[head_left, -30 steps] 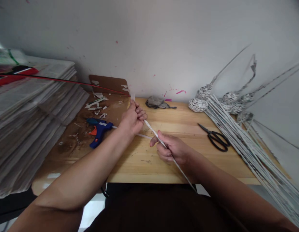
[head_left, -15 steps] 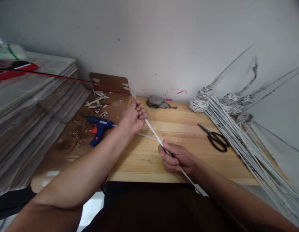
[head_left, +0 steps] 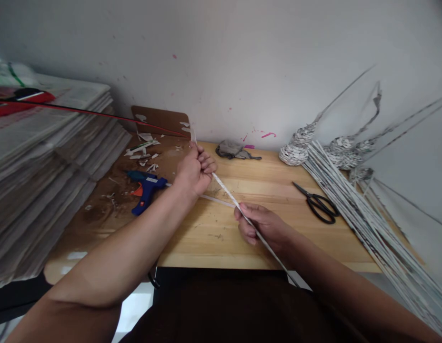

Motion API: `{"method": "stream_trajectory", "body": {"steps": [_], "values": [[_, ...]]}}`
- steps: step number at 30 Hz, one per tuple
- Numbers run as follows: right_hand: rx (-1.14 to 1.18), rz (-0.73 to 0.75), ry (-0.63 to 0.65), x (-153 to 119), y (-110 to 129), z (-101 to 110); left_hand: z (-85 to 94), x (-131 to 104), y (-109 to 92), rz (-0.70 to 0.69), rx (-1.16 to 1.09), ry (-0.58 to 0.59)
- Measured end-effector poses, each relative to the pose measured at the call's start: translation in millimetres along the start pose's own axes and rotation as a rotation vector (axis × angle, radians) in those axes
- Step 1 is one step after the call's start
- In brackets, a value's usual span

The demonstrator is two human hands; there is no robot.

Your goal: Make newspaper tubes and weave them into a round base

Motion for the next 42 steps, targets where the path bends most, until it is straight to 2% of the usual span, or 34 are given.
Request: {"method": "stream_trajectory", "body": {"steps": [5, 12, 17, 22, 27, 30, 32, 34, 36, 38, 40, 42], "values": [[-0.212, 0.074, -0.108, 9, 12, -4, 1.2, 1, 2, -0.009, 0.024, -0.007], [-0.424, 0.098, -0.185, 16, 21, -5, 4.6, 2, 6, -0.018, 0.057, -0.054], [-0.777, 0.272, -0.345, 19, 34, -9, 7.0, 4, 9, -0.041, 0.076, -0.074], [-0.911, 0.340, -0.399, 27, 41, -12, 6.6, 2, 11, -0.041, 0.097, -0.073], [-1.310, 0.490, -0.564, 33, 47, -19, 8.2, 2, 15, -0.037, 0.104, -0.091], [-1.548, 0.468, -0.663, 35, 47, -24, 8.6, 2, 15, -0.027, 0.103, -0.084], [-1.624, 0.429, -0.690, 36, 47, -26, 8.2, 1, 15, -0.016, 0.093, -0.076], [-1.566, 0.432, -0.669, 38, 48, -26, 7.5, 0, 14, -0.008, 0.079, -0.076], [-1.338, 0.434, -0.572, 40, 48, -23, 6.7, -1, 14, 0.004, 0.067, -0.076], [-0.980, 0.346, -0.389, 44, 45, -19, 6.2, -1, 15, 0.024, 0.062, -0.067], [-0.602, 0.198, -0.178, 48, 40, -15, 6.0, -1, 15, 0.040, 0.061, -0.060], [-0.334, 0.093, -0.001, 50, 38, -15, 6.4, -1, 16, 0.041, 0.063, -0.060]]}}
Point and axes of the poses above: each hand's wrist, its own x-axis towards the middle knuckle, its own z-axis out of the back of the hand, y = z × x, the point moved 2 cm from there along x, towards the middle knuckle, and after that the axes turned 8 degrees about -z, right-handed, at the moved point
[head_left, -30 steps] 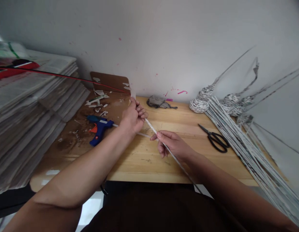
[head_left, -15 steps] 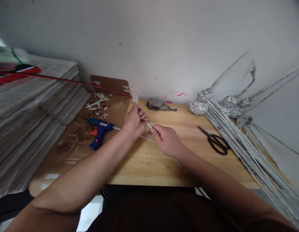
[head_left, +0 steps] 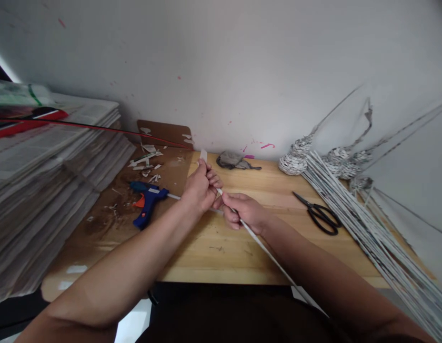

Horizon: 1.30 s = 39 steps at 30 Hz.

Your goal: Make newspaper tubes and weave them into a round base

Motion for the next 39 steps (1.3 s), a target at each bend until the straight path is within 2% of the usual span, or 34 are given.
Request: {"method": "stream_trajectory", "body": {"steps": [2, 4, 6, 8, 10, 12, 17, 19, 21, 23, 26, 29, 32, 35, 37, 39], "values": [[0.092, -0.026, 0.072, 0, 1, 0, 0.4, 1, 1, -0.012, 0.005, -0.003], [-0.020, -0.002, -0.007, 0, 5, 0, 0.9, 2, 1, -0.024, 0.017, -0.002], [-0.342, 0.105, -0.220, 0, 11, 1, 1.6, 3, 3, -0.036, 0.037, 0.002], [-0.763, 0.220, -0.442, -2, 17, 0, 2.3, 4, 4, -0.050, 0.055, 0.012], [-1.081, 0.252, -0.567, -2, 19, -3, 3.2, 4, 5, -0.068, 0.075, 0.023], [-1.222, 0.214, -0.596, -2, 18, -6, 4.3, 4, 5, -0.082, 0.100, 0.032], [-1.381, 0.099, -0.636, -1, 12, -12, 7.4, 3, 7, -0.093, 0.168, 0.050], [-1.324, 0.117, -0.630, 0, 11, -11, 7.9, 3, 7, -0.077, 0.169, 0.037], [-1.064, 0.161, -0.542, 1, 9, -10, 6.8, 3, 7, -0.056, 0.134, 0.043], [-0.613, 0.138, -0.357, 2, 6, -7, 4.7, 2, 6, -0.032, 0.082, 0.066], [0.052, -0.022, -0.032, 1, 0, -6, 1.5, -1, 3, 0.011, 0.020, 0.087], [0.397, -0.134, 0.187, -6, -5, -10, -1.5, -4, -2, 0.039, -0.014, 0.111], [0.537, -0.158, 0.298, -17, -12, -14, -3.5, -5, -8, 0.042, -0.033, 0.125], [0.500, -0.185, 0.335, -29, -22, -14, -4.0, -3, -11, 0.042, -0.038, 0.120], [0.351, -0.177, 0.223, -37, -26, -10, -3.4, -1, -13, 0.023, -0.039, 0.099], [0.074, -0.110, -0.017, -46, -25, -4, -2.3, 2, -15, -0.021, -0.041, 0.060]]}}
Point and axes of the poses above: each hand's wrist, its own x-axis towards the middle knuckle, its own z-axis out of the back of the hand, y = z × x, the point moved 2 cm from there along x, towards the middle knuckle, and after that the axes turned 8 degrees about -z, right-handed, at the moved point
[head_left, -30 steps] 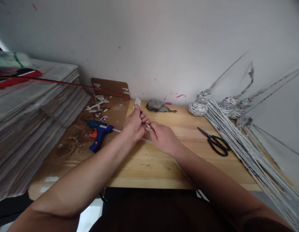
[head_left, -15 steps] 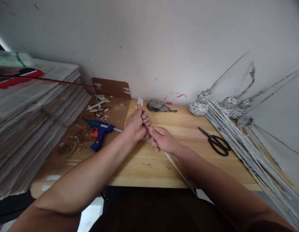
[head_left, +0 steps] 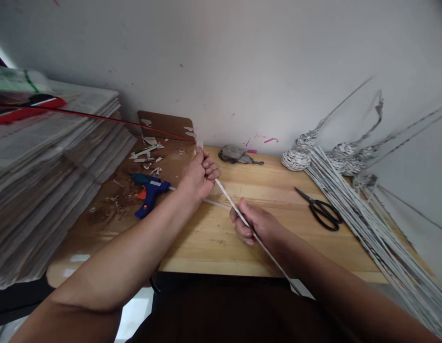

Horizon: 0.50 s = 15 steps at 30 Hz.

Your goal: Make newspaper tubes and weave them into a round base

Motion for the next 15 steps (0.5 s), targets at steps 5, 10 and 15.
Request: {"method": "stream_trajectory", "body": {"steps": [5, 10, 15], "values": [[-0.573, 0.261, -0.445, -18, 10, 9, 0.6, 2, -1, -0.057, 0.002, -0.032], [0.071, -0.010, -0.023, -8, -5, 9, -0.9, 0, -1, -0.041, -0.009, 0.003], [0.182, -0.062, 0.143, -9, -12, 10, -2.0, 1, -5, -0.052, -0.019, -0.009]]}}
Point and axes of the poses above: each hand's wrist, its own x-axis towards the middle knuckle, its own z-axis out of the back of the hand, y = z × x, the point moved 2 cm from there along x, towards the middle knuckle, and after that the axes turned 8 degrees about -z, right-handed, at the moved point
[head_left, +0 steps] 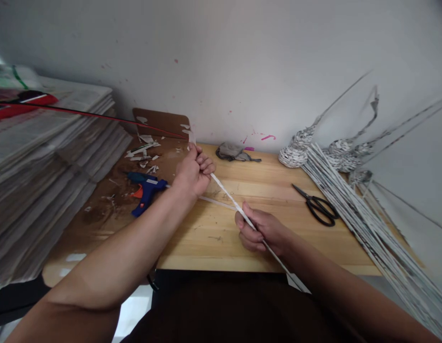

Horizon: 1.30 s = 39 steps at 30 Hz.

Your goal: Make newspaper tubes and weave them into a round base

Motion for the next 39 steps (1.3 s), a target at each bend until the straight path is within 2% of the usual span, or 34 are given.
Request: {"method": "stream_trajectory", "body": {"steps": [5, 9, 12, 16, 23, 26, 29, 37, 39], "values": [[-0.354, 0.120, -0.344, -12, 7, 3, -0.7, 0, -2, -0.030, -0.002, -0.038], [-0.595, 0.195, -0.480, -17, 12, 0, -0.2, 0, -1, -0.027, 0.006, -0.037], [-0.531, 0.178, -0.488, -15, 10, 0, 0.3, 0, 0, -0.027, 0.011, -0.036], [-0.405, 0.137, -0.430, -13, 5, 3, 0.6, -1, 1, -0.020, 0.018, -0.034], [-0.439, 0.102, -0.390, -10, 12, 2, 1.0, -2, 5, -0.022, 0.035, -0.041], [-0.561, 0.162, -0.414, -5, 22, -3, 1.7, -3, 7, -0.019, 0.042, -0.039], [-0.733, 0.240, -0.491, 1, 29, -6, 1.8, -3, 8, -0.020, 0.043, -0.050], [-1.099, 0.452, -0.651, 8, 37, -8, 2.6, -2, 10, -0.023, 0.038, -0.078], [-1.119, 0.462, -0.655, 11, 39, -9, 3.1, -2, 10, -0.025, 0.033, -0.074]]}}
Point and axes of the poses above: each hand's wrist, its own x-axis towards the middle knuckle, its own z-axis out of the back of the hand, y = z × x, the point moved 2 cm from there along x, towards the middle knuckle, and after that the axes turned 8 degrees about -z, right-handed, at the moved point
